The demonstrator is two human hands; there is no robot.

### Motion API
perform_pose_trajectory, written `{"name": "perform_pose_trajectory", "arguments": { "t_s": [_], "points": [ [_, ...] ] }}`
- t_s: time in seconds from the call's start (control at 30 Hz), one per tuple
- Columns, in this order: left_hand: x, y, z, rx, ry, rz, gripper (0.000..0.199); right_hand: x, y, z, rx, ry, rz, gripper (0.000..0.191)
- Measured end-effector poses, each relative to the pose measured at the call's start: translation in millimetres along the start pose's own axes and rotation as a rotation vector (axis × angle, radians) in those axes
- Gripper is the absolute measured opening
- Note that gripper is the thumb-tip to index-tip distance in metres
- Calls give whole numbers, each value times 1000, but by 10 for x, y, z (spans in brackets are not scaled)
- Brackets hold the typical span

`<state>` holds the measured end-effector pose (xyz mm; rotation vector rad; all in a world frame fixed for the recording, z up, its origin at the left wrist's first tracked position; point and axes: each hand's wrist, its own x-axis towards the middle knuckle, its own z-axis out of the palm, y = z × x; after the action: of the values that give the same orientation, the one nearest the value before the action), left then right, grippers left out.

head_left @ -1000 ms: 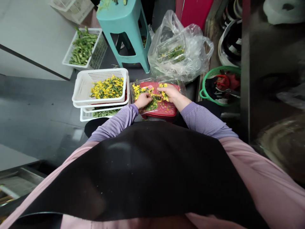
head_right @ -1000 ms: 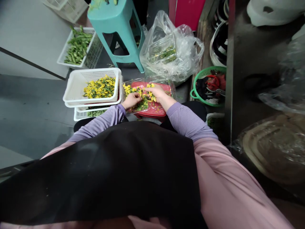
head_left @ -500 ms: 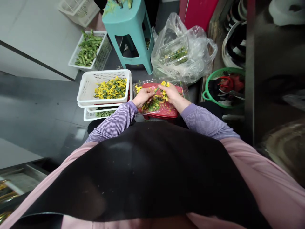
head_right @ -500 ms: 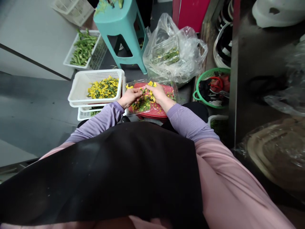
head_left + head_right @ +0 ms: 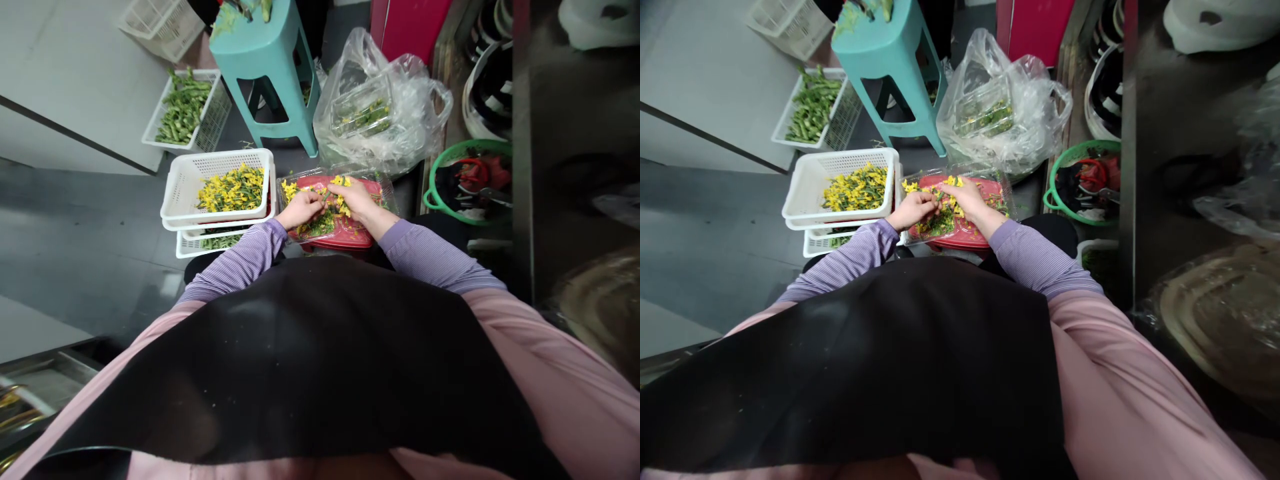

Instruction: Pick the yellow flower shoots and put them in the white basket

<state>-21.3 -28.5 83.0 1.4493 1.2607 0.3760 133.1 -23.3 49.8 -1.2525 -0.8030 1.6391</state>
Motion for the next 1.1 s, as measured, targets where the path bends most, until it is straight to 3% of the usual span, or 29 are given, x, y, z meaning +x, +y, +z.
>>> {"name": "perform_pose_trajectory", "arguments": {
  "t_s": [0.1,0.23,0.3,0.4,0.5,0.6,0.67,0.8,0.9,1.0,1.1],
  "points": [
    [61,-50,-124,297,-115,62,20,22,-22,-16,50,86,7,33],
    [211,-204,-175,851,58,158,35,96,-89,-85,179,146,56,18],
    [282,-298,-112,1048,67,169,36,120,-120,-114,203,153,77,14],
    [368,-421,42,1225,-19,169,35,123,-131,-126,191,158,85,16],
    [439,-496,120,1262,-17,122,37,111,-112,-122,187,125,54,16],
    [477,-511,28,1136,-23,64,27,113,-96,-135,134,111,32,18],
    [458,-485,-85,945,74,49,18,116,-86,-149,97,116,24,19],
    [274,-347,-222,220,324,-46,5,83,-40,-133,-26,30,31,21],
    [75,-206,-169,-271,283,-150,12,15,-12,-75,-217,-118,-4,23],
    [-51,-101,-63,-433,229,-194,16,-38,-22,-29,-480,-191,-89,21],
    [-72,-55,-7,-366,273,-129,11,-41,-47,-31,-660,-177,-160,19]
  ]
}}
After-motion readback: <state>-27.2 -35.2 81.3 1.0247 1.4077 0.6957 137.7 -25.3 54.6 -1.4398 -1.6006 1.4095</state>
